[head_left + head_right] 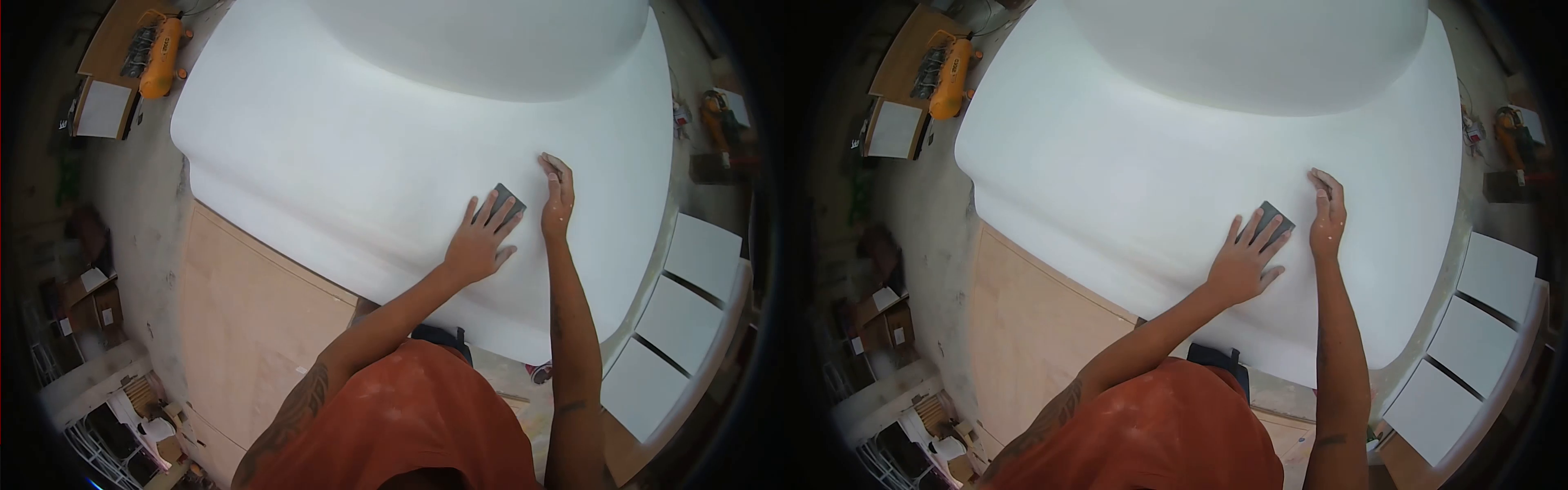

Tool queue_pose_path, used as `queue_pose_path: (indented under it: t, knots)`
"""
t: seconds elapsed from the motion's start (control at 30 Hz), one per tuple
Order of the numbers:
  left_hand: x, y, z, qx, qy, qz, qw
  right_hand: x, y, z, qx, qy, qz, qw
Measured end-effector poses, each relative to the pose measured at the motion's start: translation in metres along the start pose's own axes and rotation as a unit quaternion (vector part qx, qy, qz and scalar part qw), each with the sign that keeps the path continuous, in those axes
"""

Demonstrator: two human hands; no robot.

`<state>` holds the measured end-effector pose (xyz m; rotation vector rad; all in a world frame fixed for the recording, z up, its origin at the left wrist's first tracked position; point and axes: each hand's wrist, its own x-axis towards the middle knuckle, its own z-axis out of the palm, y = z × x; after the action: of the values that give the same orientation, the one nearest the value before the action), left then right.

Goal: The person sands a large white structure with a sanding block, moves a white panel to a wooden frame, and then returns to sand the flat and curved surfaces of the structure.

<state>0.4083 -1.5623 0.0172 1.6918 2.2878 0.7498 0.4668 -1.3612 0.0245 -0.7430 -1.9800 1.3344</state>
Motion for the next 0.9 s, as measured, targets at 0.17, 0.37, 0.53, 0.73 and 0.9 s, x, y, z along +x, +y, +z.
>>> queue_pose_path:
  t: [0.17,0.37,0.53,0.73,0.9]
  knots:
    - [-0.063,-0.189,-0.102,0.159,0.110,-0.199,0.961,-0.003,-0.007,0.018,-0.194,-0.037,-0.056,0.979]
    - [-0.012,-0.366,-0.163,0.255,0.201,-0.390,0.862,-0.002,-0.007,0.024,-0.242,-0.025,-0.076,0.967]
    - [0.070,-0.192,-0.065,0.217,0.139,-0.208,0.944,-0.003,-0.007,0.023,-0.213,-0.011,-0.051,0.976]
    - [0.013,-0.060,-0.027,-0.004,-0.037,0.050,0.998,0.000,-0.003,0.021,-0.138,0.016,-0.027,0.990]
    - [-0.038,-0.274,-0.161,0.194,0.116,-0.230,0.947,0.009,-0.005,0.033,-0.254,-0.004,-0.077,0.964]
